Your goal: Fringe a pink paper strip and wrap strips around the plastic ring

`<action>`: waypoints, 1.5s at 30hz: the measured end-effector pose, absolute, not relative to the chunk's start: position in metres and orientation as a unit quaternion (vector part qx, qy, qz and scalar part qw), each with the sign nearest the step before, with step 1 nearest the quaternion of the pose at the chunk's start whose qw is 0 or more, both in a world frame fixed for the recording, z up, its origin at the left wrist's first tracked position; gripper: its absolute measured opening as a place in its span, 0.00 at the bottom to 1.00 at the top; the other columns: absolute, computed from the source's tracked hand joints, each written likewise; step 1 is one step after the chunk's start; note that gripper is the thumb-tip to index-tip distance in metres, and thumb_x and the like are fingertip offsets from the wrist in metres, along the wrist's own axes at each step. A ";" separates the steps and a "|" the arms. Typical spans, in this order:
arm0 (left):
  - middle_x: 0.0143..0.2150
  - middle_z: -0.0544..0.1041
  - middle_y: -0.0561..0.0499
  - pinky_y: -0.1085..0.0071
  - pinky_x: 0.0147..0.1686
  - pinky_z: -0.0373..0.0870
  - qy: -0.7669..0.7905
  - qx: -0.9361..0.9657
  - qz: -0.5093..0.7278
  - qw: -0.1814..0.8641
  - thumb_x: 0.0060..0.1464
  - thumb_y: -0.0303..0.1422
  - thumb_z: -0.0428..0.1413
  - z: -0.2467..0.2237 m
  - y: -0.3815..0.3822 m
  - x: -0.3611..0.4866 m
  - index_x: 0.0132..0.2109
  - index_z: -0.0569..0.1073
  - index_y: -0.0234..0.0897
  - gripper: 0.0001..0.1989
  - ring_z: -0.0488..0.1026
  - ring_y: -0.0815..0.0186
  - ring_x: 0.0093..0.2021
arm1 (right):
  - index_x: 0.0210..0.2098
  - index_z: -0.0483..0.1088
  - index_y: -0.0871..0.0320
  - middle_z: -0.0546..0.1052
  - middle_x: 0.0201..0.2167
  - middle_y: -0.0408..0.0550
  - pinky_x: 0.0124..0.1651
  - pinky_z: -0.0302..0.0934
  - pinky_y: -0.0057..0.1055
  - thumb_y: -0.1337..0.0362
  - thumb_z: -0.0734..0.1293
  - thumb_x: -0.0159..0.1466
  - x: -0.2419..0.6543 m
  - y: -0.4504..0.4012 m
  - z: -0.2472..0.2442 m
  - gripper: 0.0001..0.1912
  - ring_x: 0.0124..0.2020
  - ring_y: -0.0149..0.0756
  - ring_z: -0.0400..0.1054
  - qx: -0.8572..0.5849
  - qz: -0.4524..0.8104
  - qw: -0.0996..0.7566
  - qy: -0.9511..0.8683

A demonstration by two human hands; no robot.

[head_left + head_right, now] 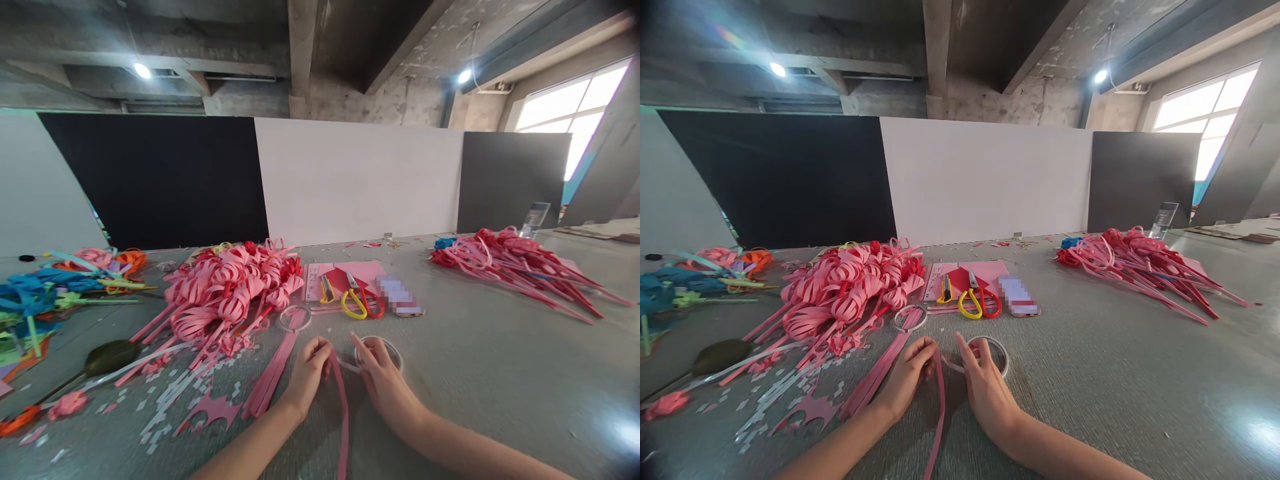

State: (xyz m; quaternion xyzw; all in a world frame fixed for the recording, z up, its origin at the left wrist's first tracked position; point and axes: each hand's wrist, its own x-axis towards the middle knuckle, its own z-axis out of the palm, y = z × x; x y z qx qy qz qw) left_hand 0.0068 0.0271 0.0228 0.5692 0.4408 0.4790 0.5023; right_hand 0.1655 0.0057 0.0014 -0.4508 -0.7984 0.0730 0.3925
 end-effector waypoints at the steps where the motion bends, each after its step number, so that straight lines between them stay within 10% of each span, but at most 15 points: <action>1: 0.18 0.58 0.59 0.76 0.21 0.52 0.441 0.568 0.480 0.503 0.50 0.37 0.47 0.022 0.027 0.007 0.25 0.60 0.37 0.10 0.57 0.72 0.19 | 0.55 0.53 0.54 0.61 0.42 0.53 0.42 0.61 0.36 0.78 0.52 0.56 0.166 0.005 0.001 0.28 0.40 0.34 0.63 -0.463 0.065 0.392 -0.793; 6: 0.17 0.58 0.60 0.77 0.21 0.52 0.443 0.572 0.481 0.496 0.50 0.39 0.48 0.021 0.028 0.006 0.25 0.61 0.37 0.11 0.56 0.72 0.19 | 0.33 0.65 0.58 0.64 0.39 0.52 0.35 0.62 0.36 0.75 0.54 0.56 0.166 0.004 -0.001 0.11 0.33 0.36 0.65 -0.524 0.028 0.325 -0.786; 20: 0.17 0.58 0.59 0.77 0.20 0.52 0.447 0.576 0.473 0.494 0.48 0.41 0.49 0.025 0.027 0.006 0.24 0.61 0.37 0.12 0.55 0.72 0.18 | 0.22 0.57 0.57 0.64 0.26 0.43 0.20 0.52 0.25 0.68 0.59 0.55 0.163 0.001 0.006 0.06 0.18 0.27 0.59 -0.558 -0.005 0.293 -0.776; 45: 0.22 0.68 0.55 0.74 0.26 0.63 0.435 0.575 0.490 0.490 0.49 0.35 0.51 0.016 0.037 0.007 0.28 0.63 0.36 0.08 0.66 0.68 0.24 | 0.27 0.62 0.57 0.69 0.26 0.42 0.27 0.51 0.25 0.74 0.58 0.54 0.156 -0.003 0.015 0.06 0.26 0.31 0.64 -0.497 -0.029 0.260 -0.827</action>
